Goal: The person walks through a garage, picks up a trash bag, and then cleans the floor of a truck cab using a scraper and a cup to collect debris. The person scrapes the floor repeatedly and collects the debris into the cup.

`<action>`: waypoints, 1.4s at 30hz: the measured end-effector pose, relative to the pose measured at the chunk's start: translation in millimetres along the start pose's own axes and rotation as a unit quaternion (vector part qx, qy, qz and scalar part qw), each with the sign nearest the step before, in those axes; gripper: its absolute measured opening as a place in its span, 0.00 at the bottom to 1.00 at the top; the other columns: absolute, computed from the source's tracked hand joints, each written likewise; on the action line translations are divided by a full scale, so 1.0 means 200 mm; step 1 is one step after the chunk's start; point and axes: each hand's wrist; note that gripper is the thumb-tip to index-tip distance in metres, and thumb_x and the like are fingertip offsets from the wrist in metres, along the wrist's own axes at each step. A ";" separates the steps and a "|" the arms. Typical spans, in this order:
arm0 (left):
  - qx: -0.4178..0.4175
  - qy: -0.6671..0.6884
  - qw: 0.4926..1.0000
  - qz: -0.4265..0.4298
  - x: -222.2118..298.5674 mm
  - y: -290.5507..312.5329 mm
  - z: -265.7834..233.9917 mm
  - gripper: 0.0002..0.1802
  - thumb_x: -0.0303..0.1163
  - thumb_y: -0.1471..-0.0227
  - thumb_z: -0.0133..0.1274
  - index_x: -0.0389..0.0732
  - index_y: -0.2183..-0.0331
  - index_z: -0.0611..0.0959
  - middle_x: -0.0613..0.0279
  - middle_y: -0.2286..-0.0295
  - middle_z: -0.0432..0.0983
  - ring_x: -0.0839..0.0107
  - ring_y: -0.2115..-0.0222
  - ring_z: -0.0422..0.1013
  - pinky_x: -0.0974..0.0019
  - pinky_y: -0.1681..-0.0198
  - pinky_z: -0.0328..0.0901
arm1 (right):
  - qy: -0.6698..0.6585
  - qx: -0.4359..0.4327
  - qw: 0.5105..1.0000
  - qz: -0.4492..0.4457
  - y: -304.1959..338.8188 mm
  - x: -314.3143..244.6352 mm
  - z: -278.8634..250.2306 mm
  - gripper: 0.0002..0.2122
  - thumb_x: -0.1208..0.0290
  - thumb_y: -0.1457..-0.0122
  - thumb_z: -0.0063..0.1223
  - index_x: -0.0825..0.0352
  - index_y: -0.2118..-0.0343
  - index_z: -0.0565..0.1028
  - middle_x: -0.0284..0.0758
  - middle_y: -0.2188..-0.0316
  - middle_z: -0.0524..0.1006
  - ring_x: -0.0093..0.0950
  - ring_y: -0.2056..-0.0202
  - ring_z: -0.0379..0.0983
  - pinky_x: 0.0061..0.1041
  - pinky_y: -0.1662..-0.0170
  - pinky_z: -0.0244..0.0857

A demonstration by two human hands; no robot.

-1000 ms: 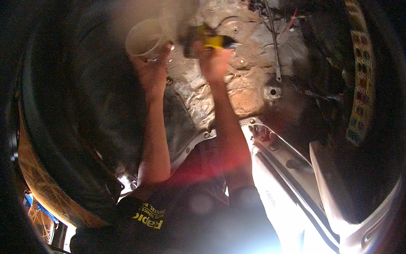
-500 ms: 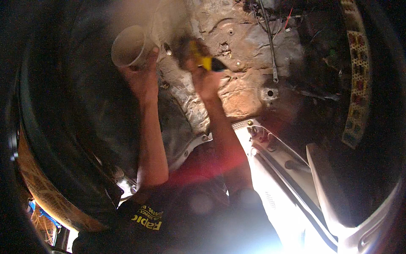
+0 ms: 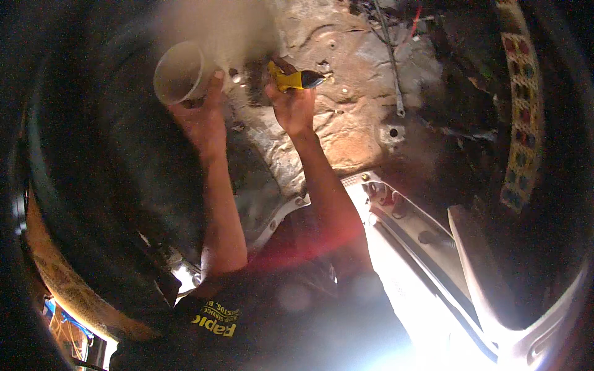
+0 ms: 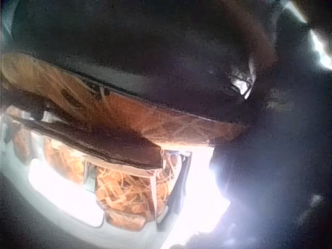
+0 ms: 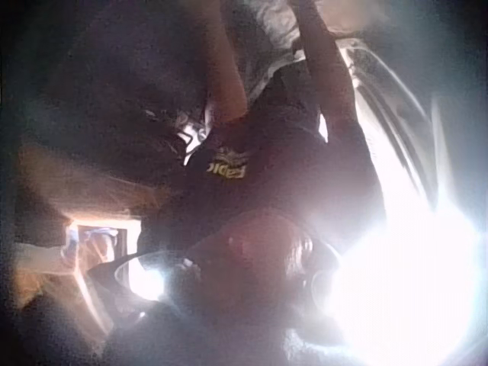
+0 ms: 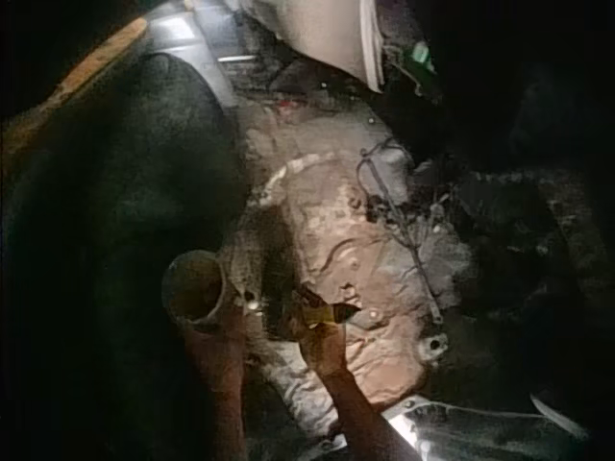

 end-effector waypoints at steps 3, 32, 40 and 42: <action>0.015 -0.051 0.998 0.028 0.00 0.01 0.00 0.52 0.28 0.54 0.76 0.35 0.34 0.64 0.50 0.41 0.69 0.61 0.41 0.67 0.56 0.34 0.59 | 0.116 -0.005 0.987 -0.111 -0.03 0.01 -0.18 0.25 0.73 0.35 0.64 0.67 0.36 0.72 0.35 0.50 0.81 0.24 0.56 0.76 0.21 0.51 0.70; -0.336 -0.215 0.909 0.123 -0.20 0.19 0.08 0.52 0.39 0.59 0.77 0.44 0.35 0.70 0.47 0.48 0.74 0.47 0.47 0.71 0.49 0.40 0.65 | 0.513 0.171 0.834 -0.114 -0.08 -0.75 -0.63 0.19 0.68 0.36 0.65 0.66 0.43 0.80 0.31 0.54 0.83 0.19 0.57 0.76 0.25 0.51 0.71; -0.341 -0.459 0.800 0.181 -0.24 0.32 0.18 0.54 0.49 0.59 0.75 0.60 0.33 0.68 0.45 0.44 0.69 0.43 0.41 0.64 0.37 0.37 0.57 | 0.547 0.105 0.793 -0.247 -0.22 -0.66 -0.77 0.15 0.62 0.39 0.67 0.66 0.54 0.84 0.40 0.62 0.87 0.34 0.61 0.85 0.34 0.54 0.75; -0.355 -0.453 0.801 0.167 -0.26 0.33 0.25 0.54 0.49 0.59 0.75 0.62 0.33 0.68 0.46 0.43 0.67 0.43 0.42 0.63 0.34 0.40 0.59 | 0.441 0.105 0.854 -0.256 -0.30 -0.59 -0.80 0.14 0.61 0.39 0.67 0.64 0.55 0.84 0.41 0.63 0.86 0.37 0.62 0.84 0.34 0.56 0.75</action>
Point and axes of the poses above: each hand's wrist, its own y-axis away from the middle knuckle, its own z-axis out of the palm, x = y × z
